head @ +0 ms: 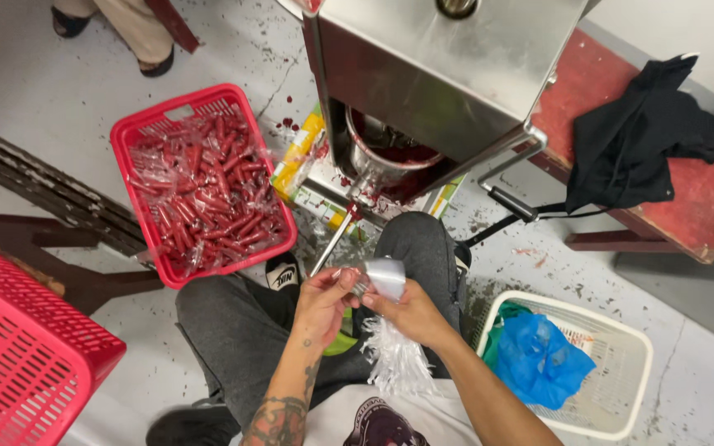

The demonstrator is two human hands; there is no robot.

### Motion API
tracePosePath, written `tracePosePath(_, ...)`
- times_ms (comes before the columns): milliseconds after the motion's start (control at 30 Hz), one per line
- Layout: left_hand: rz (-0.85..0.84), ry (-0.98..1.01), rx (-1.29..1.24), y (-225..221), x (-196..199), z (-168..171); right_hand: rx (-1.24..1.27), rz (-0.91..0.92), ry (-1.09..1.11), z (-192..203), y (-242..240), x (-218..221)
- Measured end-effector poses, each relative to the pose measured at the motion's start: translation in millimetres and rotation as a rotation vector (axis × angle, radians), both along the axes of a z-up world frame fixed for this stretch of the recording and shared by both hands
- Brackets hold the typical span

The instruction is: The person sits on the floor and operates a manual sausage stuffer by turning a crank handle. They guide a clear plastic casing into the machine's nozzle to fill it with red meat, then tie off the filled casing and place it into a red basket.

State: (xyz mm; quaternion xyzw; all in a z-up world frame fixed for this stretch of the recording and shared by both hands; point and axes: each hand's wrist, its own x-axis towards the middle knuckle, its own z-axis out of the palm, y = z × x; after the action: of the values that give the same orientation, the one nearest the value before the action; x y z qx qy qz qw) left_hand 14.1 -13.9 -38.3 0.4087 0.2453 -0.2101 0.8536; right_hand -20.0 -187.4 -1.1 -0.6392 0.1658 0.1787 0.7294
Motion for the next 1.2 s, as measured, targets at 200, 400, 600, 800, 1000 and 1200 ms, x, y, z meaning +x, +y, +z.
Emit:
tracePosePath(200, 0.017, 0.042, 0.007, 7.3, -1.8, 25.4, -0.045, 0.065, -0.010, -2.0, 6.5, -7.6)
tracePosePath(400, 0.120, 0.045, 0.030, 12.9, -4.3, 2.0, -0.019, 0.051, 0.053, 14.9, 23.4, 1.1)
tracePosePath(600, 0.053, -0.062, 0.134, 38.1, 0.2, 11.0, -0.061, -0.047, 0.152, 32.6, -3.8, 1.4)
tracePosePath(800, -0.508, -0.405, 1.071, 92.3, 9.3, -22.5, -0.210, -0.239, 0.181, -22.2, -57.7, -9.4)
tracePosePath(1000, -0.784, -0.462, 1.402, 115.8, 26.7, -67.4, -0.233, -0.236, 0.187, -12.0, -44.8, 5.5)
tracePosePath(1200, -0.932, -0.522, 1.403, 110.2, 32.4, -78.7, -0.221, -0.262, 0.182, -11.5, -45.4, 4.2)
